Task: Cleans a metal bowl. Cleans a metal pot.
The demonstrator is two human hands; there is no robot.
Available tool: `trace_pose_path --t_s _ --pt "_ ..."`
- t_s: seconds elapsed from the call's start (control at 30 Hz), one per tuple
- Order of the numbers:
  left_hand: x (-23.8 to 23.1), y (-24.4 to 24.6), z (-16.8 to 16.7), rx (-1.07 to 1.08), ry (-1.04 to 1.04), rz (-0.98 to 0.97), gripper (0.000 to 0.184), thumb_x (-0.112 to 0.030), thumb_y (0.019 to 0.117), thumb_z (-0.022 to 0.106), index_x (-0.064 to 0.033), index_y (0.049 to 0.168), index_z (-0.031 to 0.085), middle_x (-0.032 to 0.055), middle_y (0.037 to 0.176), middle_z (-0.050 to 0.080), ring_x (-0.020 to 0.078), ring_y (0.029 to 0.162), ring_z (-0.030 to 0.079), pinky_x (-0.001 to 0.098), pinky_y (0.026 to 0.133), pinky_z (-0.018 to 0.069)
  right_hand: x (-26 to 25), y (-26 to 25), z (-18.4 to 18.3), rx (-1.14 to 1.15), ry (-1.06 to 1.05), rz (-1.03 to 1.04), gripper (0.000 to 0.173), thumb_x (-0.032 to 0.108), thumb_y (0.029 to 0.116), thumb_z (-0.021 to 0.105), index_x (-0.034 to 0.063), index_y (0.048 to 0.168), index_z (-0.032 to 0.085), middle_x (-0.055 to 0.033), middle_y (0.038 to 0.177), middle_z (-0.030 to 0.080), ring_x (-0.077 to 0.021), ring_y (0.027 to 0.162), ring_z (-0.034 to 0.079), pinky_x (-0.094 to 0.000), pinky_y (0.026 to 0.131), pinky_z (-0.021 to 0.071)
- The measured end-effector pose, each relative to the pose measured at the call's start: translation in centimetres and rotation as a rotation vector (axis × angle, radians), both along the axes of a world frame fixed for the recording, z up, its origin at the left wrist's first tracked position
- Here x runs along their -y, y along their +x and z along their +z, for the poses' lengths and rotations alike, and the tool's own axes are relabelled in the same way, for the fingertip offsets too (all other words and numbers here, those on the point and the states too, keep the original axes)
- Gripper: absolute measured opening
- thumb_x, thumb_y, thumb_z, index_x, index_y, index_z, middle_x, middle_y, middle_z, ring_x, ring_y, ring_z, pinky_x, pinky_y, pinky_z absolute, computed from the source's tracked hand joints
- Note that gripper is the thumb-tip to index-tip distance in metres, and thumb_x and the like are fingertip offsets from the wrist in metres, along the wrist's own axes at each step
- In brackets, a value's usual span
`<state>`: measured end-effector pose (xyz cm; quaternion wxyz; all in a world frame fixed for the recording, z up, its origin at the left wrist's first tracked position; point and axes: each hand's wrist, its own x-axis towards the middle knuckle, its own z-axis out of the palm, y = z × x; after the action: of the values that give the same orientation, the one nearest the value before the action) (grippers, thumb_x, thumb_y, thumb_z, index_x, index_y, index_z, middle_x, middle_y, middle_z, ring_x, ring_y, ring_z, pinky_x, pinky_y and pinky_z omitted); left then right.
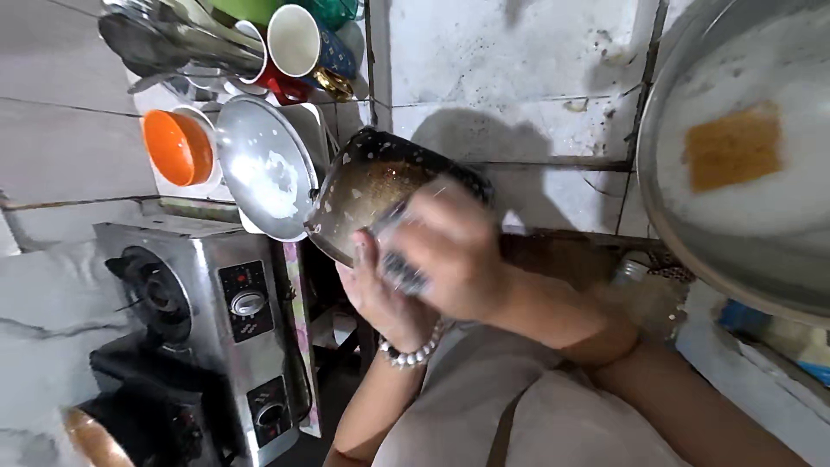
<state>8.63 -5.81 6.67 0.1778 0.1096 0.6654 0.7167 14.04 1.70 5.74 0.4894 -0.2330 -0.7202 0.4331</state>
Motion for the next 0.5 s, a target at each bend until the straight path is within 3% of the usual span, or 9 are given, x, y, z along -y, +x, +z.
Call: trace_pose_path --t_s 0.07,0.17,0.23,0.33,0.43,0.5 --pt "0.2 0.1 -0.2 -0.058 -0.023 0.019 0.025 -0.01 0.1075 0.029 -0.0075 0.116 0.051 -0.0035 0.092 0.068 0.0044 0.089 0.069 0.025 0.082 0.0595 -0.5 -0.3 -0.1 -0.001 0.045 0.078 0.004 0.004 0.0814 0.073 0.0029 0.079 0.075 -0.0121 0.08 0.069 -0.0247 0.08 0.067 -0.0344 0.069 0.0549" --pt "-0.1 0.4 0.0 -0.08 -0.076 0.086 0.026 -0.011 0.1086 0.028 -0.0085 0.113 0.054 -0.0028 0.09 0.068 0.0058 0.087 0.071 0.0269 0.079 0.0612 -4.4 1.2 -2.3 0.119 -0.01 -0.064 0.008 0.006 0.0798 0.078 0.0005 0.079 0.074 -0.0153 0.084 0.07 -0.0244 0.081 0.068 -0.0342 0.071 0.0553" --pt "-0.1 0.6 0.0 -0.092 -0.055 0.056 0.026 -0.011 0.109 0.028 -0.0083 0.114 0.053 -0.0044 0.09 0.067 0.0037 0.087 0.07 0.0248 0.08 0.0605 -2.8 1.7 -1.6 0.102 -0.022 -0.048 0.009 0.008 0.0792 0.077 0.0009 0.077 0.071 -0.0143 0.082 0.065 -0.0239 0.081 0.064 -0.0349 0.071 0.0538" --pt "0.3 0.5 -0.3 -0.086 -0.024 0.013 0.025 -0.012 0.1075 0.03 -0.0101 0.103 0.055 -0.0063 0.079 0.066 0.0018 0.075 0.068 0.0211 0.07 0.059 0.6 1.8 -1.4 -0.047 0.016 0.082 0.007 0.006 0.0788 0.076 0.0016 0.076 0.073 -0.0117 0.076 0.067 -0.0211 0.078 0.065 -0.0308 0.07 0.0543" --pt "0.4 0.6 -0.1 -0.098 -0.083 0.067 0.027 -0.01 0.1075 0.03 -0.0097 0.104 0.056 -0.0049 0.081 0.067 0.0042 0.077 0.07 0.0241 0.072 0.0609 -3.1 3.6 -2.8 0.15 0.023 -0.035 0.009 0.007 0.0827 0.078 -0.001 0.082 0.073 -0.0156 0.086 0.067 -0.0241 0.085 0.066 -0.0319 0.075 0.0547" --pt "0.4 0.8 0.0 -0.101 -0.069 0.077 0.028 -0.009 0.1067 0.028 -0.0084 0.107 0.056 -0.0039 0.085 0.068 0.0055 0.081 0.07 0.0261 0.076 0.0612 -3.0 3.8 -2.7 0.152 -0.012 -0.088 0.012 0.007 0.0807 0.078 -0.0005 0.078 0.07 -0.0147 0.084 0.064 -0.0238 0.083 0.064 -0.0329 0.073 0.054"
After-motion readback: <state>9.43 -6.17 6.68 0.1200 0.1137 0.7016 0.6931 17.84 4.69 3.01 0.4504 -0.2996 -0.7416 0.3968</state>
